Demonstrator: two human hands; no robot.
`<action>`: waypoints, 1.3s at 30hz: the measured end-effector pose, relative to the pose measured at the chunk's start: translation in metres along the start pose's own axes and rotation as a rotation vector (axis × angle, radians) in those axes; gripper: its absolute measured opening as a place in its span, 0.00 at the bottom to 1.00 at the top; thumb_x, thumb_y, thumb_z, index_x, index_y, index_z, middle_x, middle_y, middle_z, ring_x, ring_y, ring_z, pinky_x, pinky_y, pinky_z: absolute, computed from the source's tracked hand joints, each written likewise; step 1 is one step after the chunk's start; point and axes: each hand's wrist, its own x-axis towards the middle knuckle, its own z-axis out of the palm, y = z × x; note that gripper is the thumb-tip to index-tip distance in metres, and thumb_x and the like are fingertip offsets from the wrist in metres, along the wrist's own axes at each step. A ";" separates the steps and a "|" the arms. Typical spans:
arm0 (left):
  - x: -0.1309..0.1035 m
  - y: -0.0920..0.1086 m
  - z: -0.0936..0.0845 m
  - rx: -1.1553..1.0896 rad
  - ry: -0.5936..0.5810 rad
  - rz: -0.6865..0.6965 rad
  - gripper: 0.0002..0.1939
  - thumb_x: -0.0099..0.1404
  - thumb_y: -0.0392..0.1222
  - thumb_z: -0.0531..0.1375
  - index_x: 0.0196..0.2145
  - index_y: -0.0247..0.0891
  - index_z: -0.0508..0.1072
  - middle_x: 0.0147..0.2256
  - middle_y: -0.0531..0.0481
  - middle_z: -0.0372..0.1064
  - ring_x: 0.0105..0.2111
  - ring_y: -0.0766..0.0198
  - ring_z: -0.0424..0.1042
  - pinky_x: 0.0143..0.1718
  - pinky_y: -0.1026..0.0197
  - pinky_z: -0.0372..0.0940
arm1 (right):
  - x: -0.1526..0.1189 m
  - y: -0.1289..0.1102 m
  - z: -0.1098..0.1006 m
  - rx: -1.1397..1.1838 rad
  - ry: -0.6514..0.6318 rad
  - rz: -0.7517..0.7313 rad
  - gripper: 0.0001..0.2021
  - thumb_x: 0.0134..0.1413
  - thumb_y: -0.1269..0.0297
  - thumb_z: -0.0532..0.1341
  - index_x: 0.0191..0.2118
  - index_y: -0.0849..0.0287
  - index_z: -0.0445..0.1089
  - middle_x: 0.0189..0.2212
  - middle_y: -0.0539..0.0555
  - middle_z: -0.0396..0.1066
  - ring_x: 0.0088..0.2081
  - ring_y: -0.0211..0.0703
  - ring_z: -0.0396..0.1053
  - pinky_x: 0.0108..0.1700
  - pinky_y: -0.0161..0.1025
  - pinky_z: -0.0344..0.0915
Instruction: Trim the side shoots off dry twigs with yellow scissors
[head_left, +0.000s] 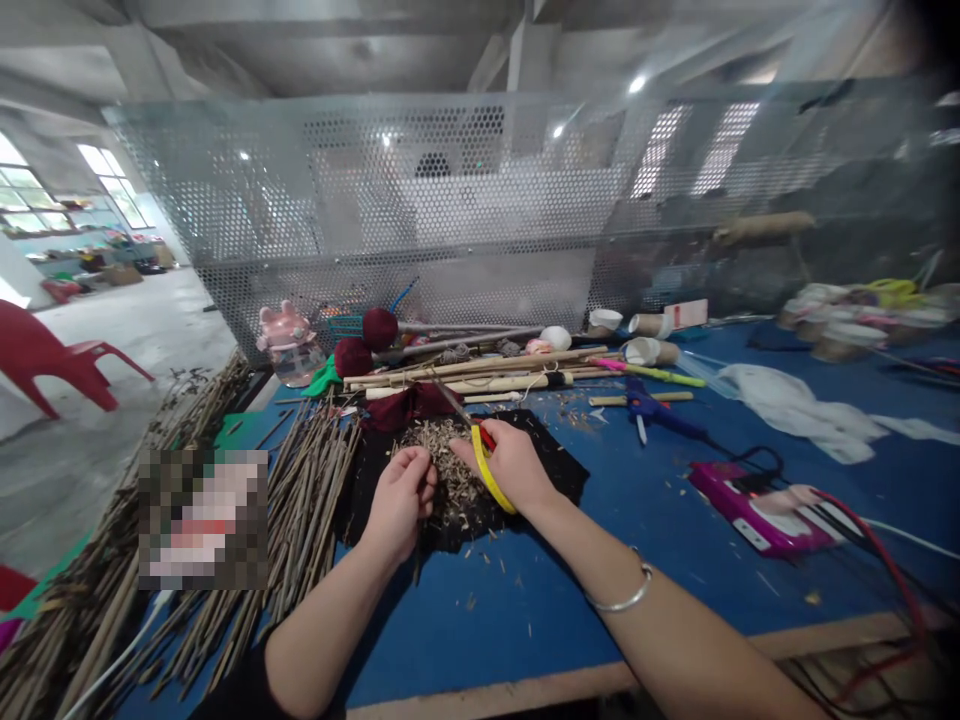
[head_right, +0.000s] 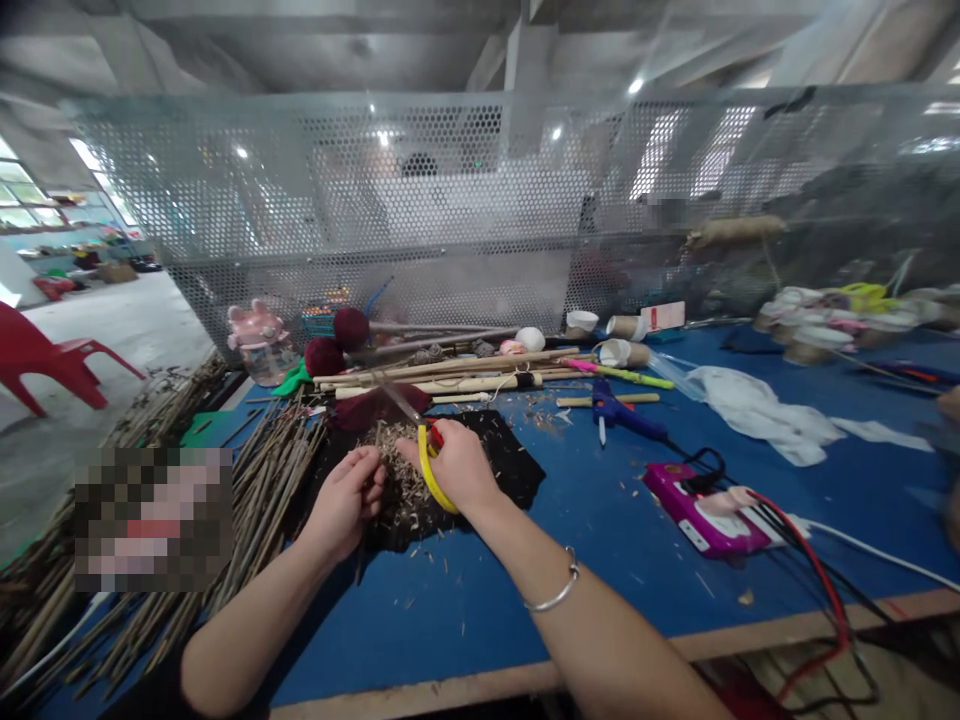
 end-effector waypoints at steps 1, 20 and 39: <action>0.000 0.001 0.000 -0.002 0.005 0.000 0.17 0.50 0.51 0.61 0.29 0.38 0.59 0.18 0.61 0.56 0.13 0.79 0.46 0.12 0.73 0.39 | -0.001 -0.001 0.000 -0.022 0.004 0.000 0.15 0.45 0.51 0.59 0.22 0.58 0.59 0.22 0.50 0.61 0.24 0.36 0.56 0.28 0.34 0.53; -0.002 -0.002 0.002 -0.010 -0.044 0.149 0.17 0.50 0.51 0.62 0.31 0.35 0.68 0.23 0.54 0.64 0.19 0.74 0.61 0.21 0.70 0.57 | -0.014 -0.009 -0.001 -0.143 -0.171 -0.082 0.26 0.39 0.48 0.64 0.42 0.58 0.60 0.40 0.57 0.61 0.40 0.47 0.59 0.41 0.42 0.57; -0.002 -0.004 0.000 0.034 -0.018 0.105 0.20 0.48 0.49 0.64 0.36 0.33 0.75 0.20 0.54 0.65 0.17 0.75 0.57 0.18 0.70 0.49 | -0.014 -0.006 0.004 -0.117 -0.247 0.034 0.20 0.39 0.45 0.62 0.31 0.55 0.60 0.22 0.50 0.65 0.22 0.38 0.60 0.24 0.33 0.45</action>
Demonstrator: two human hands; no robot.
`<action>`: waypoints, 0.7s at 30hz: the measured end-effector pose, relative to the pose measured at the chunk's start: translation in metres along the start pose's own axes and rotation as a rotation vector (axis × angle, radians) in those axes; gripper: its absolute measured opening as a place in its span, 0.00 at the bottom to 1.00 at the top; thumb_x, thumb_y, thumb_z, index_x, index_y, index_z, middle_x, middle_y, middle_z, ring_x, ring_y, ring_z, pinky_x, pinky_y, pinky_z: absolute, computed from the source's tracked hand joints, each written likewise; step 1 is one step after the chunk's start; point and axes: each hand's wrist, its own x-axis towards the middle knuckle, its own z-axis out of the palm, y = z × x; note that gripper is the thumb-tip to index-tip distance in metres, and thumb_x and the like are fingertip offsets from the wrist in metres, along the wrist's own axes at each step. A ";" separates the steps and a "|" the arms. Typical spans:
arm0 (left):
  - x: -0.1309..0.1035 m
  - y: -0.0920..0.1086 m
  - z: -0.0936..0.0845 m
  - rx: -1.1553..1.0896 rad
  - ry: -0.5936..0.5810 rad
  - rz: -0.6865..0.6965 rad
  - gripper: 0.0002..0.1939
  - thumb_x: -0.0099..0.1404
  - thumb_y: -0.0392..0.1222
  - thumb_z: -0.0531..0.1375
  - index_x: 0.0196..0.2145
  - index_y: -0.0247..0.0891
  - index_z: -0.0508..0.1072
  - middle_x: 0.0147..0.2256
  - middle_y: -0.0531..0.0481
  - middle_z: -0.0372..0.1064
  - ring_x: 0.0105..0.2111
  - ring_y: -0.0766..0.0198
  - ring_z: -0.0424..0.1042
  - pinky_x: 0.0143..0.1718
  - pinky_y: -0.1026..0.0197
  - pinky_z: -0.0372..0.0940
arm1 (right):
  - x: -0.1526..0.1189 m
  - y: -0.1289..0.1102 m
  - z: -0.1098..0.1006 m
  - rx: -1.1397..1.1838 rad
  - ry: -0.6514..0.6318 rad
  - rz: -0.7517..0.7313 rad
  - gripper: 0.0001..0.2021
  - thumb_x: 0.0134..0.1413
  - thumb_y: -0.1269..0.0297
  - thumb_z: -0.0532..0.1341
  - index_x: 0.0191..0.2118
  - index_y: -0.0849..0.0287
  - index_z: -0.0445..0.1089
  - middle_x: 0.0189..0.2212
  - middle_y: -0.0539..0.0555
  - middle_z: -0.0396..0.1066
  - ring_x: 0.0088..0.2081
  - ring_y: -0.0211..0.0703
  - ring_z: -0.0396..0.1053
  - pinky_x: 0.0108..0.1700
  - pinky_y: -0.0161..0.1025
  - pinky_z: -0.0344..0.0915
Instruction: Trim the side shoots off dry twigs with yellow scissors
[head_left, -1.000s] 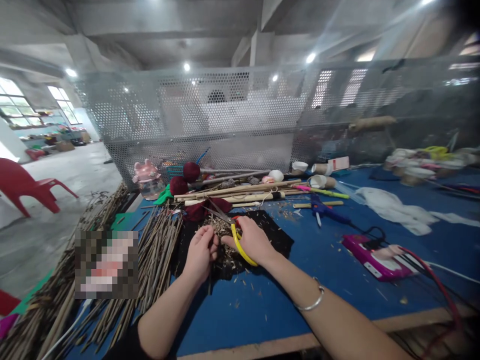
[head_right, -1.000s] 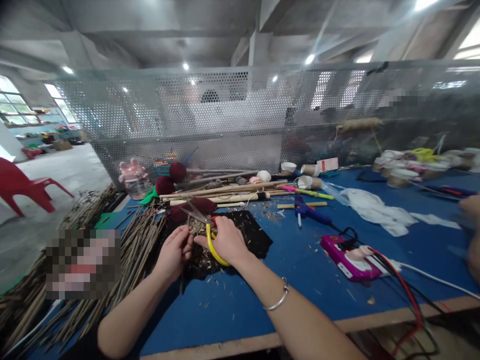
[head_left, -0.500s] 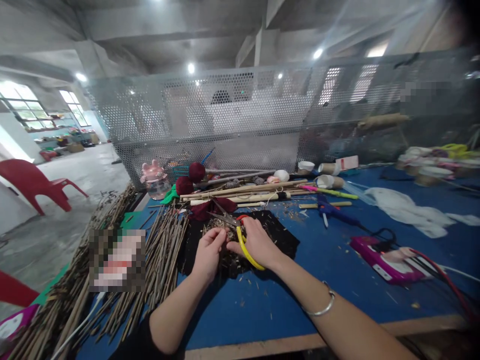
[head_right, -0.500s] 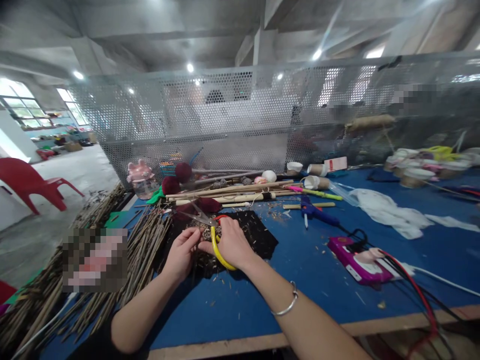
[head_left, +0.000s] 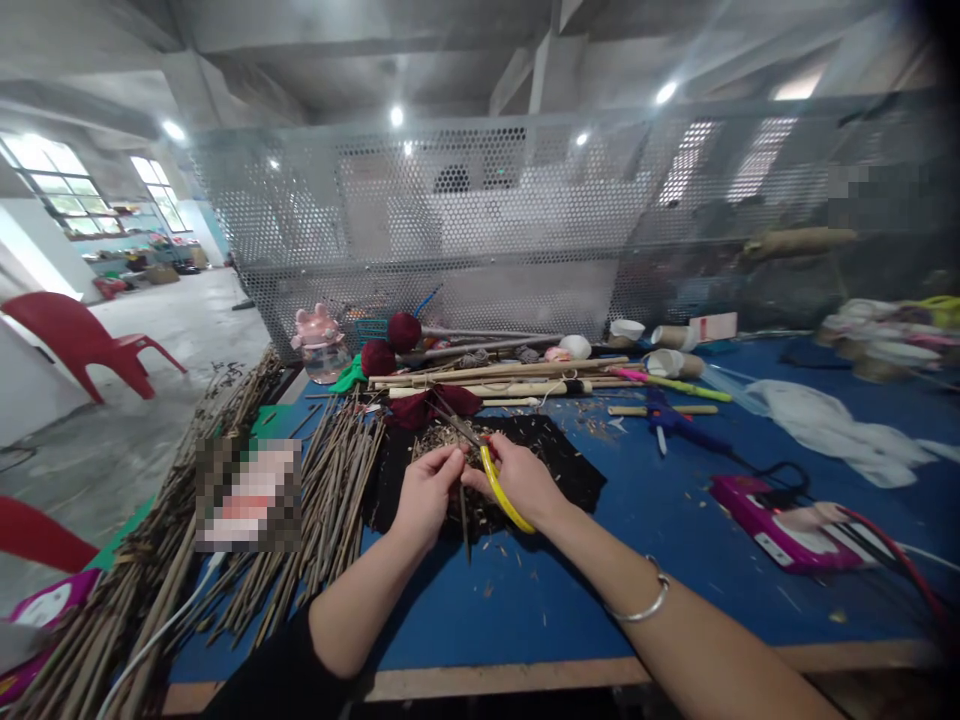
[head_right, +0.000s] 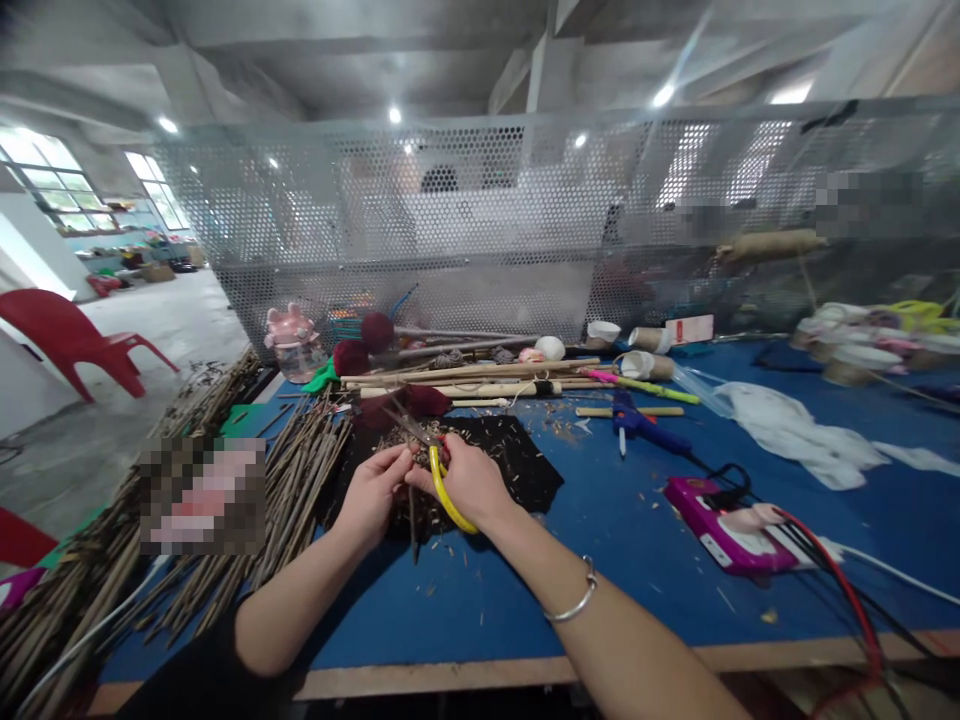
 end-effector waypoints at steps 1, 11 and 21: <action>0.000 0.000 0.000 0.001 0.013 -0.009 0.20 0.48 0.49 0.64 0.36 0.33 0.74 0.20 0.54 0.65 0.17 0.75 0.56 0.18 0.70 0.49 | 0.000 0.000 0.000 -0.023 -0.003 0.014 0.20 0.39 0.44 0.62 0.31 0.55 0.60 0.22 0.49 0.65 0.22 0.38 0.60 0.24 0.33 0.44; 0.001 0.001 -0.002 -0.006 0.052 0.000 0.19 0.48 0.49 0.64 0.34 0.32 0.74 0.20 0.53 0.66 0.17 0.76 0.57 0.18 0.71 0.49 | 0.004 0.001 0.002 -0.124 -0.053 0.030 0.20 0.45 0.43 0.56 0.32 0.57 0.63 0.25 0.52 0.68 0.27 0.41 0.65 0.26 0.32 0.50; 0.002 -0.002 -0.004 0.047 0.020 -0.009 0.18 0.50 0.50 0.63 0.33 0.32 0.74 0.23 0.52 0.67 0.18 0.76 0.59 0.19 0.71 0.52 | 0.000 -0.003 -0.003 -0.097 -0.011 -0.094 0.25 0.42 0.46 0.60 0.41 0.59 0.59 0.37 0.57 0.66 0.40 0.45 0.65 0.38 0.37 0.57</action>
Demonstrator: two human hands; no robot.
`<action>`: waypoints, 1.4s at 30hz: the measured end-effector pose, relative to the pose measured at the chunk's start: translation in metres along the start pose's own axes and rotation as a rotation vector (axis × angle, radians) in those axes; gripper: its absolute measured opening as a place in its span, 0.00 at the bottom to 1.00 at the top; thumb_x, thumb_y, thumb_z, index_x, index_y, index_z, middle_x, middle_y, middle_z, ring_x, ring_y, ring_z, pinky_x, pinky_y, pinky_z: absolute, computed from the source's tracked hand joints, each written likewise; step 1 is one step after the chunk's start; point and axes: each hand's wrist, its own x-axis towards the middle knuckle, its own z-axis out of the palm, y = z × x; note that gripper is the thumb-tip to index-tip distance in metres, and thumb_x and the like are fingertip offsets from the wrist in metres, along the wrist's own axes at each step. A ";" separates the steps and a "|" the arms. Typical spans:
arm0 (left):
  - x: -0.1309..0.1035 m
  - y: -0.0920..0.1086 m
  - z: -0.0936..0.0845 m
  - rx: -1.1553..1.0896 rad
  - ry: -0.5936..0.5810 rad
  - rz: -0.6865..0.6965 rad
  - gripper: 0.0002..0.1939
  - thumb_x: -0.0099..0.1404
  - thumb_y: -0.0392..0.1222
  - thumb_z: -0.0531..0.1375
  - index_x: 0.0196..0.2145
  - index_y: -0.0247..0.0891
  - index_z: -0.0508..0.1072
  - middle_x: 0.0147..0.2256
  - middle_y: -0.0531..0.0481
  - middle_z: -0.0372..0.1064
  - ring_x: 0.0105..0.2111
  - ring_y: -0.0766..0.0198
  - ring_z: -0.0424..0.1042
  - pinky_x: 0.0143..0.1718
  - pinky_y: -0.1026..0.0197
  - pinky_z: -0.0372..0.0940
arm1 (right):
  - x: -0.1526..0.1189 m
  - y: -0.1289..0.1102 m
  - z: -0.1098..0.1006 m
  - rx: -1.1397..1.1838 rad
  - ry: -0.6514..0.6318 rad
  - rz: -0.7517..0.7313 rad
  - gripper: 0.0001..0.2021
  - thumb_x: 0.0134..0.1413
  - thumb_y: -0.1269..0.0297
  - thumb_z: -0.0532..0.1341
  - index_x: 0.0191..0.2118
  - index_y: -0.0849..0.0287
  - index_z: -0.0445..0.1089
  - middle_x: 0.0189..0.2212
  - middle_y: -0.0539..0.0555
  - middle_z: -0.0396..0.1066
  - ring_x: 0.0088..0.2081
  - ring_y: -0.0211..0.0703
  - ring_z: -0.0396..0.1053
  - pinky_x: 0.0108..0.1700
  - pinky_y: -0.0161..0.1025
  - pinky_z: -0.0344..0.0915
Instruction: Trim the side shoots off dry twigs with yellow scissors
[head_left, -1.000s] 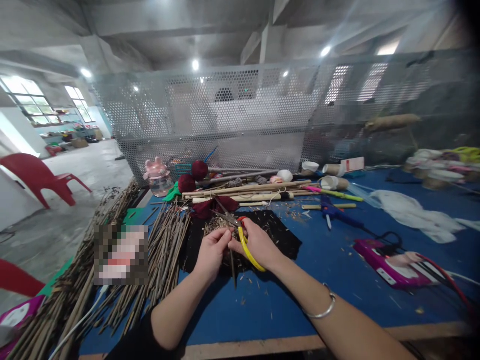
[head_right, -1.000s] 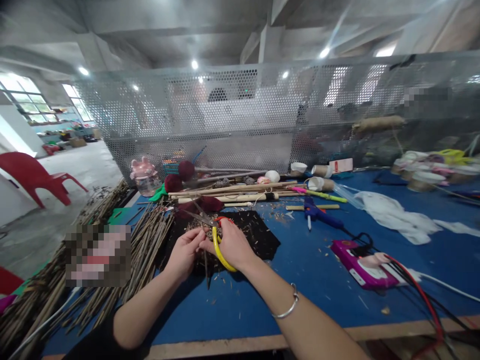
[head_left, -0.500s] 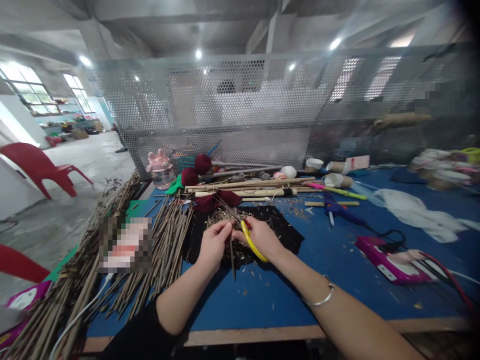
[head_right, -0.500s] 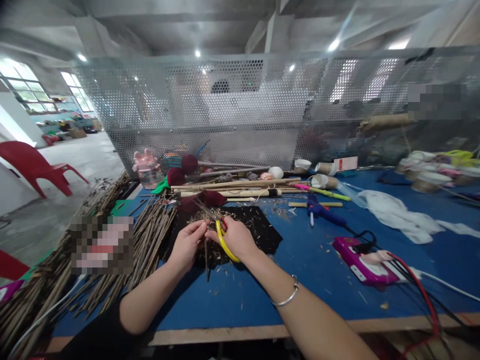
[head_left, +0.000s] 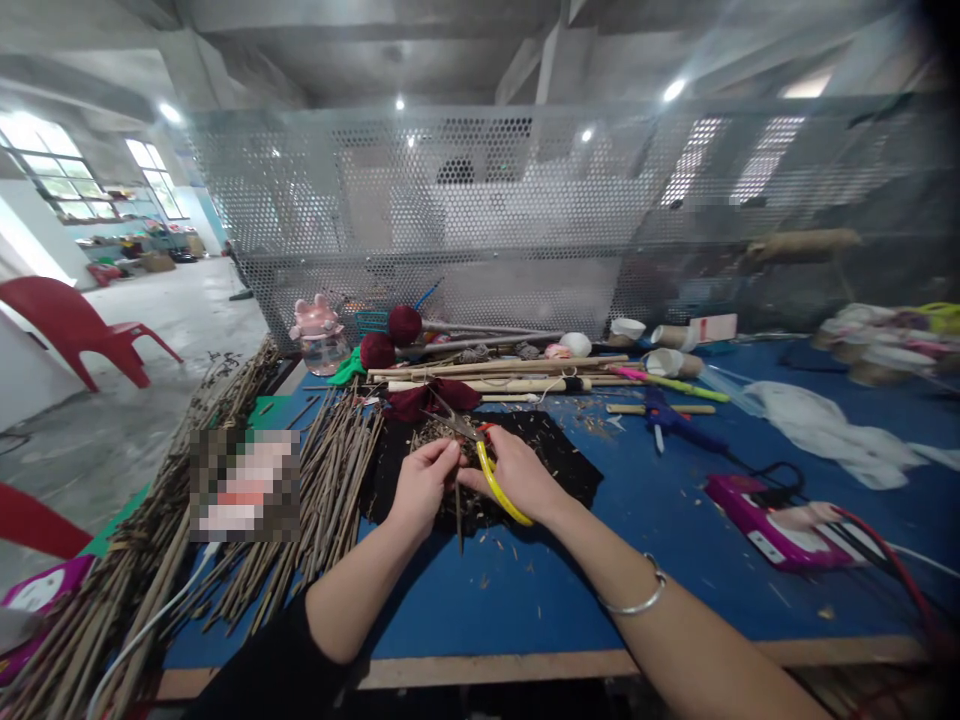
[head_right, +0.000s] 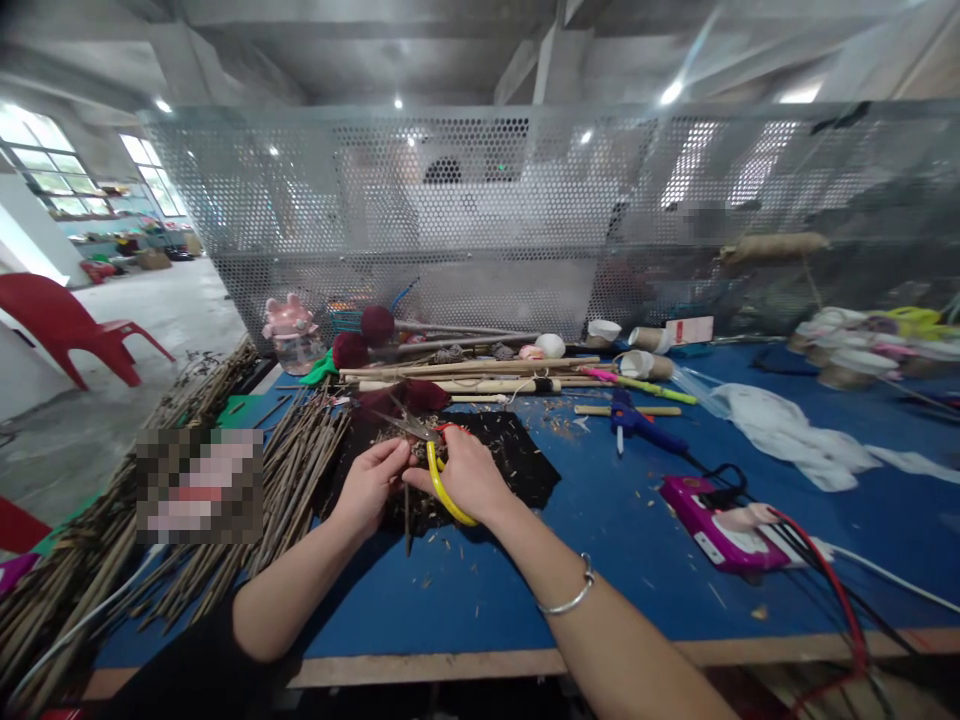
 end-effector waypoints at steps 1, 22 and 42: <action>0.000 0.000 0.000 0.005 -0.010 0.007 0.17 0.50 0.50 0.63 0.33 0.32 0.74 0.23 0.52 0.67 0.18 0.76 0.59 0.19 0.71 0.52 | 0.000 0.000 0.000 0.003 0.007 -0.002 0.25 0.42 0.46 0.61 0.41 0.59 0.59 0.38 0.57 0.66 0.40 0.45 0.64 0.39 0.37 0.57; 0.002 0.001 -0.001 -0.063 0.013 0.024 0.18 0.49 0.47 0.64 0.36 0.34 0.76 0.24 0.52 0.69 0.21 0.73 0.63 0.23 0.70 0.57 | 0.000 -0.004 0.007 0.057 -0.057 0.106 0.21 0.44 0.45 0.59 0.36 0.58 0.61 0.29 0.54 0.69 0.29 0.42 0.67 0.27 0.32 0.52; 0.006 -0.001 -0.003 -0.002 0.150 0.109 0.18 0.43 0.44 0.67 0.31 0.32 0.73 0.25 0.52 0.69 0.24 0.71 0.65 0.27 0.68 0.60 | 0.000 -0.002 0.008 -0.067 -0.046 0.097 0.24 0.44 0.42 0.57 0.40 0.58 0.60 0.34 0.56 0.70 0.35 0.46 0.69 0.31 0.34 0.54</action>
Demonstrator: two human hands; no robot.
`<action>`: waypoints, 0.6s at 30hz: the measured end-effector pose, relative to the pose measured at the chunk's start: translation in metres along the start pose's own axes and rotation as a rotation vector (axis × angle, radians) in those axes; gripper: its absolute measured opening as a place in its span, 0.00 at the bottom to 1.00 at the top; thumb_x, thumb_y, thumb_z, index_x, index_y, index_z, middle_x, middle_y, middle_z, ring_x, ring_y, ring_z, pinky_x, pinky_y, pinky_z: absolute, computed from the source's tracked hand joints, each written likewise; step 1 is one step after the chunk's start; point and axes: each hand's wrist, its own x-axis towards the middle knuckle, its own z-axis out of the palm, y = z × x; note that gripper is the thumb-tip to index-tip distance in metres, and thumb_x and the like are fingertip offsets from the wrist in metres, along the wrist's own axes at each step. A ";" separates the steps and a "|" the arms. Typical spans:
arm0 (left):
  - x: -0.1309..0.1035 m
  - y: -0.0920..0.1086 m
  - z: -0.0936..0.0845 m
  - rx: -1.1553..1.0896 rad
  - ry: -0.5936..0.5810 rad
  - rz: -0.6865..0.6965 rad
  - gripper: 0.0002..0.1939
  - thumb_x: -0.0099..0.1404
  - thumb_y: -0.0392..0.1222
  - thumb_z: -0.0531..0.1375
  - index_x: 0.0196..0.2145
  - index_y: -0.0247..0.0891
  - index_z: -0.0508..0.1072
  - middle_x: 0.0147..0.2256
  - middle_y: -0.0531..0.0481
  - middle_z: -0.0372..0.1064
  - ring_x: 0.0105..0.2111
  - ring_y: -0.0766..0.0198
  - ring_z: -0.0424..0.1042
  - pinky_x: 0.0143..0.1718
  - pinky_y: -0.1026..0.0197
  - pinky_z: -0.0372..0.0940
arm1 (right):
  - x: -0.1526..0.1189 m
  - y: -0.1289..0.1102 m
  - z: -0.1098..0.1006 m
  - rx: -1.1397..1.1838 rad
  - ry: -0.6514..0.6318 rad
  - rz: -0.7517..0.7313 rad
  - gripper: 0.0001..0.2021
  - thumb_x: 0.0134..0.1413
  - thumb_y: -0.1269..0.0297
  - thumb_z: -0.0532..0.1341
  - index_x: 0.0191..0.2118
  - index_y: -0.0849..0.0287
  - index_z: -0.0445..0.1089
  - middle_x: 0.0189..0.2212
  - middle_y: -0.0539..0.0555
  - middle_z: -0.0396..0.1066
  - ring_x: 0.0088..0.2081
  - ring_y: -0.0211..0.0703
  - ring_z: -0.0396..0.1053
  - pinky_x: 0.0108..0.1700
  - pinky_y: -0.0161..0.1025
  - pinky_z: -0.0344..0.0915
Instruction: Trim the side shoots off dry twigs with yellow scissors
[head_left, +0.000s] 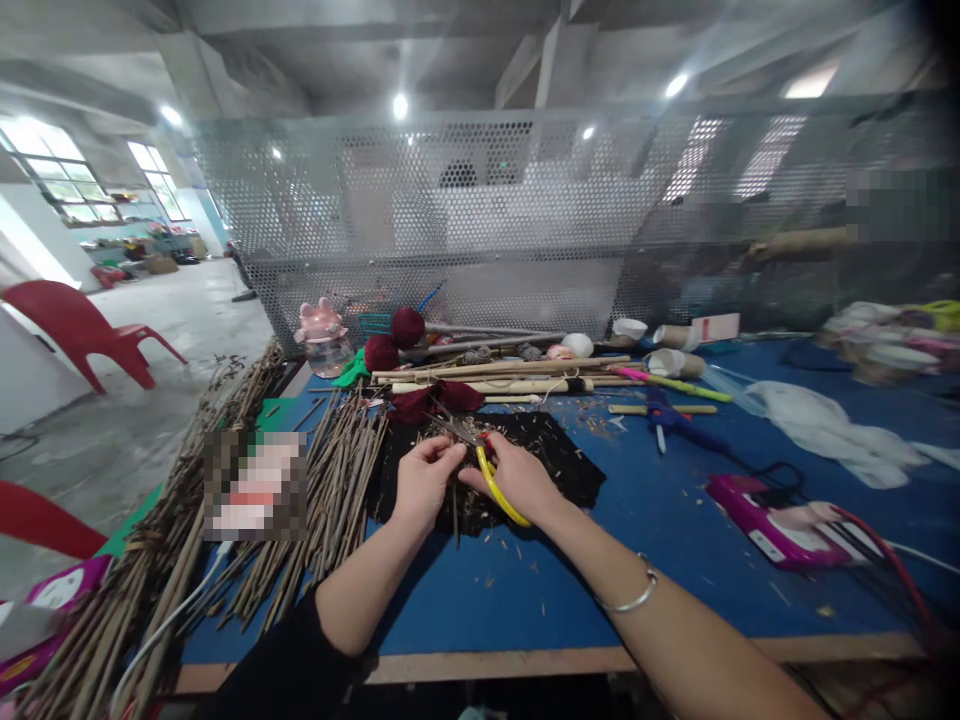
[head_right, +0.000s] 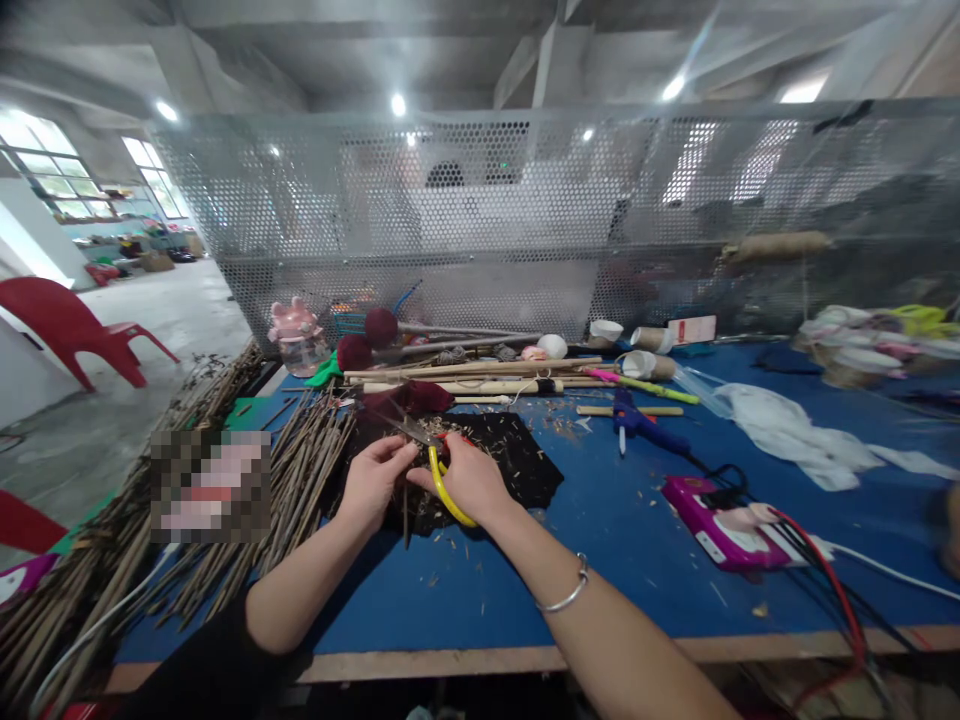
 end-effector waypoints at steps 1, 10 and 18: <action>0.000 0.000 0.000 -0.006 0.013 0.000 0.18 0.43 0.44 0.67 0.31 0.32 0.73 0.26 0.51 0.69 0.24 0.71 0.65 0.28 0.68 0.60 | 0.000 0.000 0.001 0.003 -0.004 0.005 0.24 0.45 0.42 0.57 0.39 0.58 0.60 0.33 0.56 0.70 0.34 0.46 0.69 0.30 0.34 0.54; -0.003 0.005 0.002 -0.076 -0.074 -0.135 0.22 0.46 0.45 0.66 0.39 0.33 0.73 0.25 0.50 0.70 0.21 0.72 0.65 0.23 0.69 0.59 | 0.002 0.006 0.001 0.051 -0.046 0.037 0.20 0.46 0.46 0.58 0.37 0.58 0.62 0.30 0.54 0.70 0.33 0.45 0.69 0.29 0.33 0.54; -0.005 0.003 0.004 -0.072 -0.069 -0.136 0.20 0.45 0.44 0.67 0.36 0.33 0.75 0.29 0.48 0.72 0.26 0.68 0.68 0.27 0.66 0.63 | 0.000 0.004 -0.002 0.162 -0.041 -0.033 0.23 0.45 0.47 0.59 0.41 0.59 0.59 0.34 0.56 0.68 0.34 0.43 0.67 0.33 0.34 0.56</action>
